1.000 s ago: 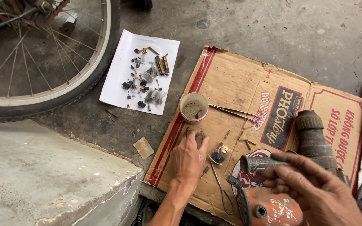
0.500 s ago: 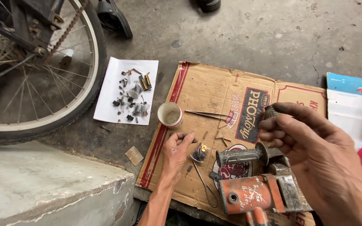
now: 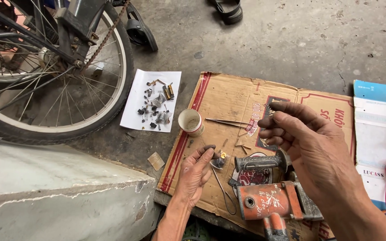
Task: Inspecting and cleaning carbon brushes and internal components of a rotary hammer drill.
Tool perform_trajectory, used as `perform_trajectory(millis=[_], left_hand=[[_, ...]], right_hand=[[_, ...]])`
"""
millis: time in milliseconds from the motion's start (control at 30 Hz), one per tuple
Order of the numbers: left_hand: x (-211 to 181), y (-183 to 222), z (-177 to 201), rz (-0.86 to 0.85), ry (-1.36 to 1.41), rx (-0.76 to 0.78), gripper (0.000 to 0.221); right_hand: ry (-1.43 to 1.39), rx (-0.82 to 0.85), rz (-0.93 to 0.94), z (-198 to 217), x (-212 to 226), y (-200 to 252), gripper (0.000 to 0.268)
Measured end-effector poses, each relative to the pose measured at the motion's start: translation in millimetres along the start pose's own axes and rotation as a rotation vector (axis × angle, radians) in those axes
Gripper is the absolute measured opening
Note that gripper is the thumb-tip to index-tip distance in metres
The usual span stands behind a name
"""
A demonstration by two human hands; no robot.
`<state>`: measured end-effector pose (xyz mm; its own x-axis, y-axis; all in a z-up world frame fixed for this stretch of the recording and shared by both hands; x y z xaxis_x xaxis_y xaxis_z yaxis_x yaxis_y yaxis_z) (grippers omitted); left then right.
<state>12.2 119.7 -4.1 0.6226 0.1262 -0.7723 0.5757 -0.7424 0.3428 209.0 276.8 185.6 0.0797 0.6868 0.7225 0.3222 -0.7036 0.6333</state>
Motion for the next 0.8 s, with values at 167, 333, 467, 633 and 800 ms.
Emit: perform_trajectory(millis=[167,333,467,633,800], left_hand=[[4.1,-1.0,6.6,0.002,0.013,-0.023,0.038],[10.8,-37.8,9.4,-0.045,-0.579,-0.069,0.036],[35.0,-86.1,14.9,-0.289,-1.017,0.07,0.018],[56.0,-115.4,16.2,-0.404,-1.194,0.122,0.015],[53.7,-116.5,22.9,-0.443,-1.087,0.058,0.023]], right_hand=[[0.022,0.019,-0.001,-1.0,-2.4,2.8,0.029],[0.032,-0.005,-0.022,3.9,-5.5,0.1,0.03],[0.053,-0.031,0.009,8.6,-3.8,0.2,0.027],[0.071,-0.029,0.025,14.2,-3.8,-4.7,0.03],[0.069,-0.015,0.035,16.8,-4.8,-8.2,0.027]])
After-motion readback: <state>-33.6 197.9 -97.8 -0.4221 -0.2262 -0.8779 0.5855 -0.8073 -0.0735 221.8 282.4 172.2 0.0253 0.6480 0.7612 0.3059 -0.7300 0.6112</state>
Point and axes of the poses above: each hand's wrist, its own y-axis away from the middle knuckle, its own z-axis out of the back of the hand, x = y × z, the point moved 8 cm from there along -y, towards the middle knuckle, and after that the axes turned 14 degrees about -z, right-handed, at the moved point
